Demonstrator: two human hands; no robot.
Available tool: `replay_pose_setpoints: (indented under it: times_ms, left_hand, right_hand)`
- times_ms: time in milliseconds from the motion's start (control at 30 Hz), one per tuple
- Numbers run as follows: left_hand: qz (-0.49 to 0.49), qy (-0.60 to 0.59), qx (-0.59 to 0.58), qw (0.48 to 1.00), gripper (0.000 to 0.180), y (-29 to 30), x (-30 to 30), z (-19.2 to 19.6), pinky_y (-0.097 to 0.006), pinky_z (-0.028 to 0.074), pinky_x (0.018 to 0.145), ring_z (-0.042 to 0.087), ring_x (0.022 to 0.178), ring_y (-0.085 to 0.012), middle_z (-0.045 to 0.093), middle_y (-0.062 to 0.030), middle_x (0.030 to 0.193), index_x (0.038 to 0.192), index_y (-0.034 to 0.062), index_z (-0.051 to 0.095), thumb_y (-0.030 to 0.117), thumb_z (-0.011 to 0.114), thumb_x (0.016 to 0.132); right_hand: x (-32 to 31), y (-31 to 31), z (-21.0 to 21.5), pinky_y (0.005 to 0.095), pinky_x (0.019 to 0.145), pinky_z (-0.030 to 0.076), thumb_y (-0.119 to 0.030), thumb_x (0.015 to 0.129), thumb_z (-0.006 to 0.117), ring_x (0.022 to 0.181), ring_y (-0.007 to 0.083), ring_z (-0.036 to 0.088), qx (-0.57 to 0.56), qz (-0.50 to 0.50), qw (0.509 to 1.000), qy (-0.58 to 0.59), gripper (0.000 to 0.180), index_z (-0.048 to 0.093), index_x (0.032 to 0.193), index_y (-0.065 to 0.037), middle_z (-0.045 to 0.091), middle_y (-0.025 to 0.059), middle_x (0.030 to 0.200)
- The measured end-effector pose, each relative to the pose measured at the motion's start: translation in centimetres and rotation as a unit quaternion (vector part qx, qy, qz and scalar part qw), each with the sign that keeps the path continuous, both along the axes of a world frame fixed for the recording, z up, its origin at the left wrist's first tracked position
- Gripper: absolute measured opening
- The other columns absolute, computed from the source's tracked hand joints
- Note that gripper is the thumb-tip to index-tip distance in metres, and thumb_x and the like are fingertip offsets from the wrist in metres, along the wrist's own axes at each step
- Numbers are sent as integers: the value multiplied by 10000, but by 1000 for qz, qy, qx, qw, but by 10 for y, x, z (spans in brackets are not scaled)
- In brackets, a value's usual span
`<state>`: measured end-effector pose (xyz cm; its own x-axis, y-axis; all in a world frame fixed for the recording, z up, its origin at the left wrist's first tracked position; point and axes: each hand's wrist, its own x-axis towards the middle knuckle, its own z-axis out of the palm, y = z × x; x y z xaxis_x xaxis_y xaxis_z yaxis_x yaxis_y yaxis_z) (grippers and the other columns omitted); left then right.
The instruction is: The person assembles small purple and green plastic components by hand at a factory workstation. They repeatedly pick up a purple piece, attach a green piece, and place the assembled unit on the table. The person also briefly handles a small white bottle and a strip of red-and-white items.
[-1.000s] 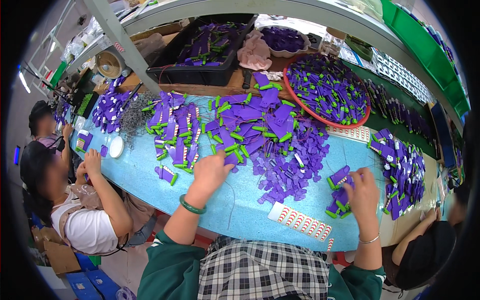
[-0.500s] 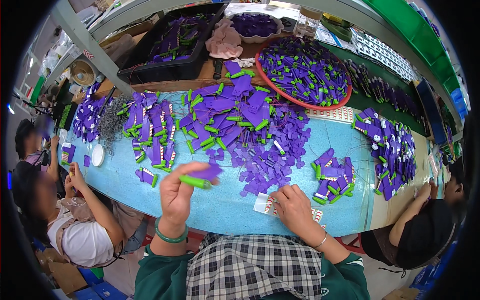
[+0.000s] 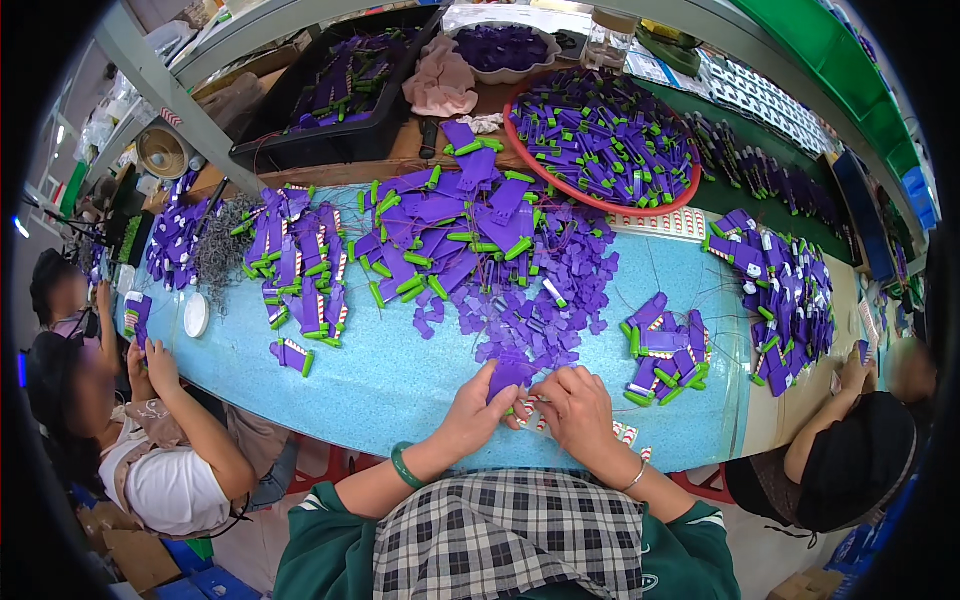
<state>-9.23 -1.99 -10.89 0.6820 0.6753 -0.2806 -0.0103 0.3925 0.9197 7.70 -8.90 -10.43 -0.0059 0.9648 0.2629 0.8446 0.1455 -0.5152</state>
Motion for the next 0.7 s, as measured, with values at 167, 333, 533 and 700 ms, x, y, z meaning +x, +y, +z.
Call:
replay_pose_setpoints:
  times_ms: [167, 333, 533, 700]
  left_hand:
    - [9, -17, 0, 1000, 204, -2, 1, -10, -258, 526, 683, 590, 753, -106, 592, -55, 913, 1141, 12, 484, 106, 482, 961]
    - [-60, 57, 86, 993, 150, 3, -2, 0, -239, 497, 622, 577, 684, -85, 595, -31, 798, 992, 4, 586, 131, 590, 913]
    - [-38, 36, 32, 998, 142, 8, 1, 19, -226, 474, 558, 567, 615, -82, 617, -29, 757, 926, 3, 624, 137, 643, 882]
    - [-2, -35, -15, 999, 141, 11, 2, 26, -225, 479, 557, 578, 626, -98, 625, -45, 793, 988, 10, 597, 120, 606, 901]
  right_hand:
    - [4, 0, -7, 342, 657, 409, -83, 706, 709, 772, 207, 547, 3, 28, 994, 103, 123, 639, 806, -99, 593, 24, 802]
    - [17, -4, -1, 322, 720, 465, -44, 757, 679, 870, 204, 590, -156, -8, 867, 474, 95, 641, 843, -57, 639, 51, 864]
    - [7, 9, 44, 296, 718, 461, -54, 771, 688, 898, 198, 597, 28, -26, 956, 291, 128, 626, 878, -17, 632, 90, 963]
    - [5, 8, 34, 284, 718, 465, -58, 790, 685, 862, 174, 586, -42, 5, 926, 375, 149, 611, 912, -15, 610, 91, 986]
